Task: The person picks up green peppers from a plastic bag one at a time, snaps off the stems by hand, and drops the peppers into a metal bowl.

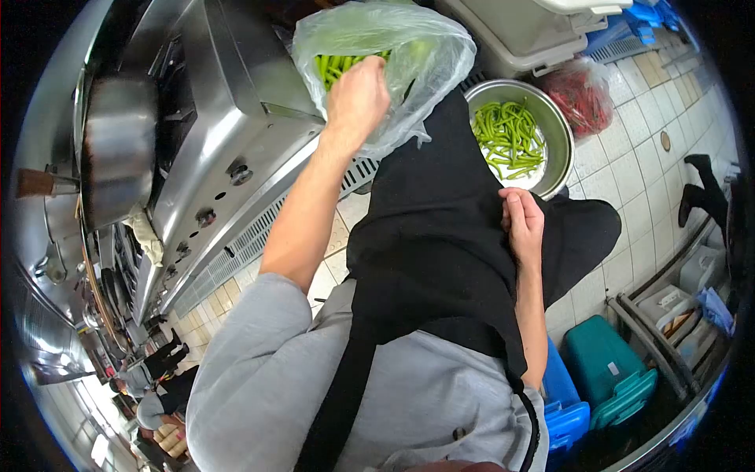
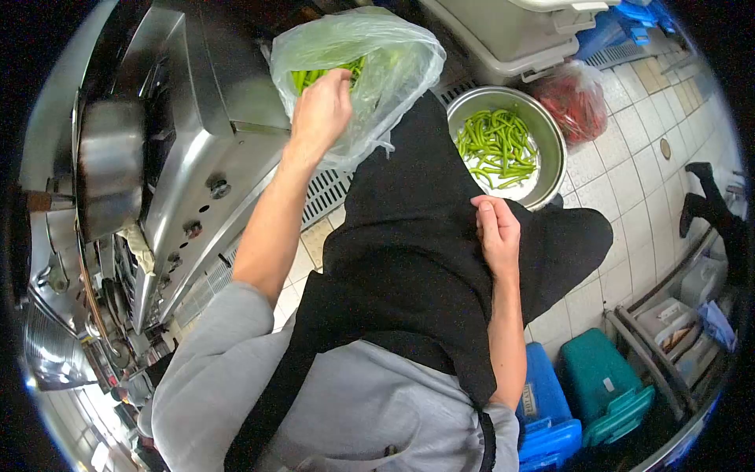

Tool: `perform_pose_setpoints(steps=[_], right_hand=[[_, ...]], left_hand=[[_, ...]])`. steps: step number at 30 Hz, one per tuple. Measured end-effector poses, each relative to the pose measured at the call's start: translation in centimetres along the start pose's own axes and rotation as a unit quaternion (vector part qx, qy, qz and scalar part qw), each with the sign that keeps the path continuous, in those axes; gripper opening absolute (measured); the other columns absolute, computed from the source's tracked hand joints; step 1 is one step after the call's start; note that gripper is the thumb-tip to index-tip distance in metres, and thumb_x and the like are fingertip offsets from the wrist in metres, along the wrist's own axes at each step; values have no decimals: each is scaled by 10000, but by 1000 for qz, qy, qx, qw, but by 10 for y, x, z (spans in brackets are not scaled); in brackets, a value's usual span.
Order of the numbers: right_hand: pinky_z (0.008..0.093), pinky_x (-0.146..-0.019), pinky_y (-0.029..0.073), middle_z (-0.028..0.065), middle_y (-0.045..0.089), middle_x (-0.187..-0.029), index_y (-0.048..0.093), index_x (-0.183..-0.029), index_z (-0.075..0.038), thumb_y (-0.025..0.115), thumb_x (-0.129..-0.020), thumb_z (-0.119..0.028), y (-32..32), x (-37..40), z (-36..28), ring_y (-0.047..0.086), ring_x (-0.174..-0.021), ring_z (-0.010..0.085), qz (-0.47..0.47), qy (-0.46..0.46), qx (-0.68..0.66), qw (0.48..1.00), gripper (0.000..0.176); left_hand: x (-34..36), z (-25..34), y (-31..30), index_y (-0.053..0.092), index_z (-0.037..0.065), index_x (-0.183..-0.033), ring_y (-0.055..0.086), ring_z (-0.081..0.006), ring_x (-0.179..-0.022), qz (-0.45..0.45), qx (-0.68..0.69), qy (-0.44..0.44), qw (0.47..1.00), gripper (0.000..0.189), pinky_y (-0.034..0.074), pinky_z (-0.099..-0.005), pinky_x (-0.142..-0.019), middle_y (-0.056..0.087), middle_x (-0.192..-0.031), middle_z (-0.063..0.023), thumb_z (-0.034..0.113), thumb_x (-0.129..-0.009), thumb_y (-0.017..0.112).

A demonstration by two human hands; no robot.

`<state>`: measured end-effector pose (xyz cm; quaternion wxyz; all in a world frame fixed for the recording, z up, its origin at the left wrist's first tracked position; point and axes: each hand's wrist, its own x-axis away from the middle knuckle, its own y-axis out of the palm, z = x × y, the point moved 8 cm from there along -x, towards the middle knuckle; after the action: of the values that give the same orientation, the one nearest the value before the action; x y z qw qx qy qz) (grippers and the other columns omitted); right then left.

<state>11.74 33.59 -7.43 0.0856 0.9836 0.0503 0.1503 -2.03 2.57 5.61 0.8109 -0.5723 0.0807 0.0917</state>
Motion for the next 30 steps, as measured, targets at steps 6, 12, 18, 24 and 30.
perform_pose_setpoints(steps=[6, 12, 18, 24, 30], right_hand=[[188, -502, 290, -83, 470, -691, 661, -1046, -31, 536, -1032, -202, 1, -4, 5, 372, -565, 10, -3, -11, 20, 1000, 213], [190, -514, 283, -97, 459, -691, 666, -1028, -24, 538, -1028, -185, -2, 0, 3, 368, -581, 3, 15, 8, 14, 1000, 206], [186, -518, 274, -102, 447, -690, 663, -1024, -12, 533, -1029, -170, -3, 0, 4, 359, -582, 3, 6, -13, 14, 1000, 205], [184, -519, 290, -88, 449, -686, 657, -1036, -10, 537, -1028, -170, -3, 1, -1, 362, -578, 8, 12, -19, 22, 999, 200], [205, -526, 374, -44, 526, -742, 645, -1089, -21, 534, -1029, -196, -4, -3, 4, 468, -623, 38, -12, -15, 19, 1000, 215]], left_hand=[[-18, -68, 66, 658, 47, -1225, 551, -338, -1241, -140, -450, -3, 882, 363, 231, -564, -1141, 642, -1271, -161, 140, -903, 517], [-20, -61, 56, 696, 90, -1201, 584, -290, -1229, -280, -407, -19, 869, 347, 189, -565, -1142, 666, -1260, -118, 170, -918, 510], [-21, -73, 63, 714, 75, -1139, 660, -306, -1099, -283, -320, -59, 902, 303, 275, -588, -1070, 708, -1172, -109, 145, -892, 554], [-23, -3, 1, 697, 48, -1107, 657, -343, -1090, -240, -294, -40, 924, 277, 395, -584, -971, 713, -1089, -146, 105, -873, 560], [9, 41, -92, 659, 60, -1088, 656, -386, -1007, -129, -126, -7, 984, 227, 525, -478, -816, 696, -1060, -156, 168, -957, 508]])
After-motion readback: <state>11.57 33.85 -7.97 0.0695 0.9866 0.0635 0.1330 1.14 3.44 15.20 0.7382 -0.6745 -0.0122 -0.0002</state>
